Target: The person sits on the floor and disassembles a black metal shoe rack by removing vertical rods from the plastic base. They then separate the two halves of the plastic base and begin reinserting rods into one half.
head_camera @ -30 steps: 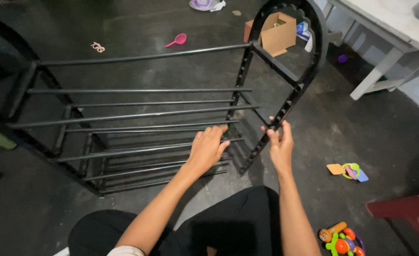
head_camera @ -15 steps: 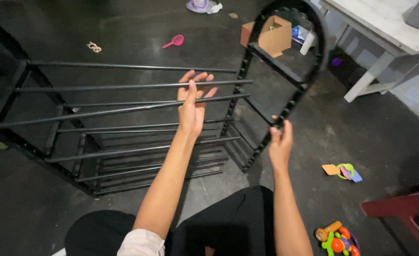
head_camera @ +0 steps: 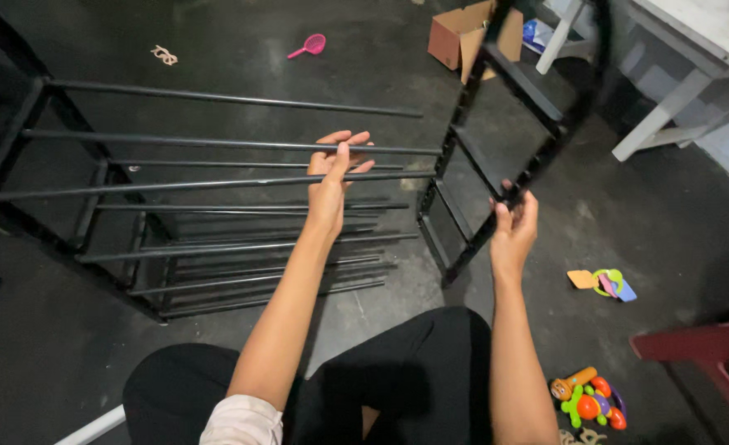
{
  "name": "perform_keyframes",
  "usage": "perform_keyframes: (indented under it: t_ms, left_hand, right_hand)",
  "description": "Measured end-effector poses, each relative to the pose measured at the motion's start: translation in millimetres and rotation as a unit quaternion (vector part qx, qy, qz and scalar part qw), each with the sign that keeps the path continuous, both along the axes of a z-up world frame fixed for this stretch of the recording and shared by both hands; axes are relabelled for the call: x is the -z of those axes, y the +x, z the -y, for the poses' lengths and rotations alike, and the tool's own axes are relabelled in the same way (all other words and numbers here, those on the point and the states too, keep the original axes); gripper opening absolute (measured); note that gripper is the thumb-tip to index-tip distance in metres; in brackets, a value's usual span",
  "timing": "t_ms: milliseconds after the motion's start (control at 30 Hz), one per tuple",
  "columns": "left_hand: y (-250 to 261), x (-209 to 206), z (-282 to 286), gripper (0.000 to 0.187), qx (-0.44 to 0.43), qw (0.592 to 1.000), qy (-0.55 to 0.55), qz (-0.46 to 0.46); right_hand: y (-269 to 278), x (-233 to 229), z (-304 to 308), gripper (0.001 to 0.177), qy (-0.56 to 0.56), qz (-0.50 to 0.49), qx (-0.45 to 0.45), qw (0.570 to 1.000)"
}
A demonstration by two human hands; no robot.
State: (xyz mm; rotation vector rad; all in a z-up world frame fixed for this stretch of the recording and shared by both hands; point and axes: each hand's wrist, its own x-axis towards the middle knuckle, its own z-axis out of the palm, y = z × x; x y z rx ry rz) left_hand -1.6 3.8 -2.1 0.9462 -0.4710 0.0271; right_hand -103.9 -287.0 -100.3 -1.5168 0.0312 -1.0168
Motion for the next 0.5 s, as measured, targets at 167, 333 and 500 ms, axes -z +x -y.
perform_keyframes:
  t_ms: [167,333,500]
  left_hand:
    - [-2,0,-7,0.032,-0.007,0.999,0.032,-0.001]
    - [-2,-4,-12,0.031,-0.010,0.999,0.041,0.009]
    - [0,1,-12,0.031,-0.045,0.994,0.101,0.024]
  right_hand:
    - [9,-10,0,0.040,0.009,-0.019,-0.013,1.000]
    - [35,-13,28,0.045,0.051,-0.029,-0.034,0.998]
    - [80,12,55,0.048,0.045,-0.041,-0.046,0.997]
